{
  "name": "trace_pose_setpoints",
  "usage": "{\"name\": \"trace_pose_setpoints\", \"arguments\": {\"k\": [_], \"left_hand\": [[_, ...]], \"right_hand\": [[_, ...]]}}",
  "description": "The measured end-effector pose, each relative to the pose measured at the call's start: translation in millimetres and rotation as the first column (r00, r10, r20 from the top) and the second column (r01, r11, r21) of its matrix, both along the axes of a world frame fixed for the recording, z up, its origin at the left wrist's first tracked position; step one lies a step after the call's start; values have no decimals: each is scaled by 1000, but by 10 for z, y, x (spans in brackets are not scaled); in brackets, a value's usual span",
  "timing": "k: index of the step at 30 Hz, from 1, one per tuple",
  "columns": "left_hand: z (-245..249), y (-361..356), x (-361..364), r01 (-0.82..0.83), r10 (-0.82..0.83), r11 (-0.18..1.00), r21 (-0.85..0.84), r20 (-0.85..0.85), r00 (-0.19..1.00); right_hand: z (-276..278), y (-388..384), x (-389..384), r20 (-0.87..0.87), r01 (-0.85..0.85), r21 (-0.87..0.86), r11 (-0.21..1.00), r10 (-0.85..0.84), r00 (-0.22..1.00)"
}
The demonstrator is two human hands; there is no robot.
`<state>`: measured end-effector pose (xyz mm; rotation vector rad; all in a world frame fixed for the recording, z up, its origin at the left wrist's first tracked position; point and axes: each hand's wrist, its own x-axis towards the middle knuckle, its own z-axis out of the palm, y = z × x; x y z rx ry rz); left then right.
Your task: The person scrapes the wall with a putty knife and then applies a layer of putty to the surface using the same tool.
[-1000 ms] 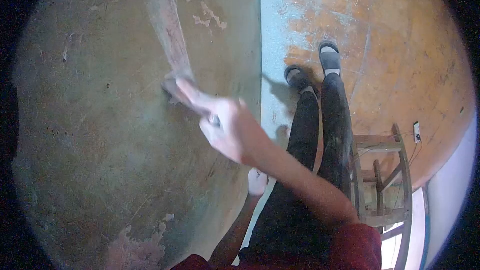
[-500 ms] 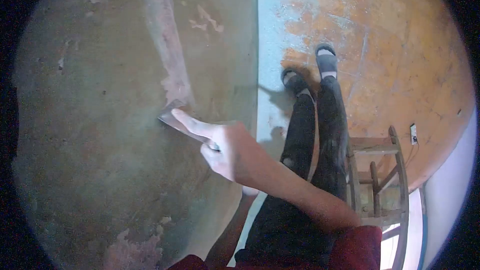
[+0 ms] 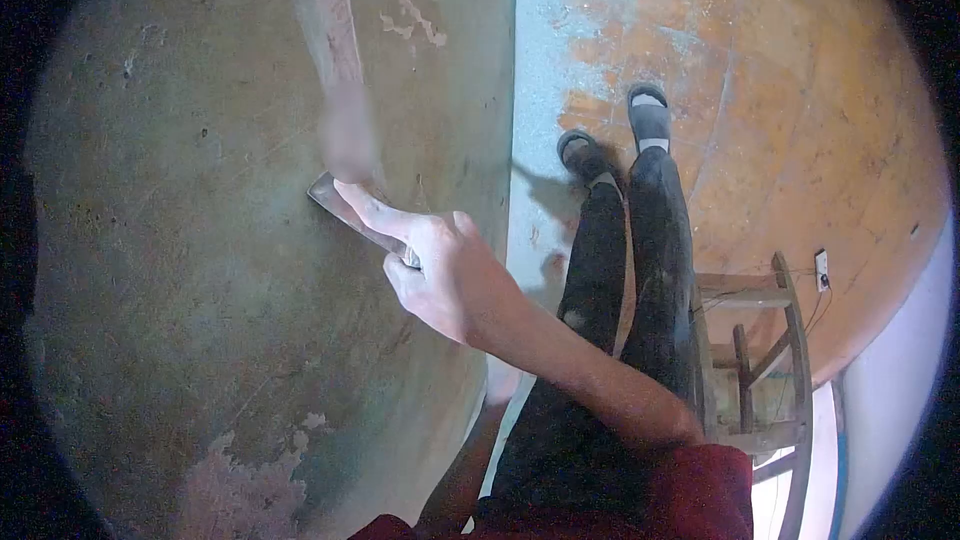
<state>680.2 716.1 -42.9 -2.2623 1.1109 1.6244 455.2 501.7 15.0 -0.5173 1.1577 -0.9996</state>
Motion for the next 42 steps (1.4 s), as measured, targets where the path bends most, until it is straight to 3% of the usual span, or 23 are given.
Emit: {"name": "trace_pose_setpoints", "arguments": {"k": [1,3,5,6,9,11,13,15,17,19,20,21,23,25,26,27,30,31,33,37,39,41,42], "left_hand": [[-54,7,-69,-21,21,1000,-11,-11,1000],[-51,39,-111,-45,44,999,-1,-14,999],[-74,-45,-80,-56,56,998,-19,-8,998],[-60,-86,-42,-55,55,998,-18,-5,998],[-122,132,46,-66,66,998,-10,-9,998],[-196,217,112,-61,60,998,-19,-34,998],[-237,276,233,-41,40,999,-19,-51,998],[-302,336,240,-38,37,999,-18,-75,996],[-226,454,237,-43,43,999,1,-86,995],[-307,320,264,-28,25,999,-26,-108,994],[-320,299,280,-21,17,999,-29,-119,993],[-312,308,290,-16,13,1000,-24,-128,992],[6,-342,-176,-46,49,993,105,-25,999],[-54,-432,-244,-46,49,992,118,-23,999],[-51,-448,-239,-40,43,990,136,-15,999],[-46,-454,-241,-36,38,988,153,-6,999],[-21,-483,-206,-36,32,983,182,26,999],[-45,-516,-238,-36,34,986,163,12,999],[-50,-567,-238,-17,19,989,144,-18,1000],[-28,-543,-213,-10,16,994,111,-59,998],[-103,-544,-208,-80,89,986,147,-53,995],[-45,-613,-220,-4,8,1000,31,-116,993],[-7,-641,-215,32,-35,999,-25,-142,989]], "right_hand": [[-22,-61,-95,-88,-90,-8,996,89,992],[-24,46,38,-78,8,-67,998,-13,997],[-60,94,199,57,163,-81,983,-159,986],[-68,-40,57,-60,101,-68,993,-105,993],[-75,-143,-37,-98,68,-29,997,-71,993],[16,101,172,10,88,-63,994,-88,996],[-63,98,159,-64,130,-159,979,-142,988],[-77,-81,-99,-51,-51,-25,998,50,997],[73,-25,-49,-6,-88,69,994,89,996],[105,-109,48,-70,97,-126,987,-106,992],[-31,-220,95,-124,260,-282,924,-303,945],[-159,-227,-26,-94,140,-104,985,-150,984],[-85,-500,-304,-68,-26,121,992,35,997],[-303,-72,216,-152,277,-306,911,-334,930],[-295,55,264,-223,239,-386,891,-341,913],[-242,-77,113,-224,244,-380,892,-345,912],[-159,-501,-377,-142,-48,41,998,53,988],[-156,-387,-291,-145,-49,33,998,53,988],[48,-267,-152,19,151,-140,979,-150,989],[-201,-657,-501,-155,-28,45,999,35,987],[-295,-489,-309,-111,32,-9,999,-33,993],[-284,-160,17,-64,252,-260,932,-277,959],[-175,-239,-207,-4,59,-73,996,-59,998]]}}
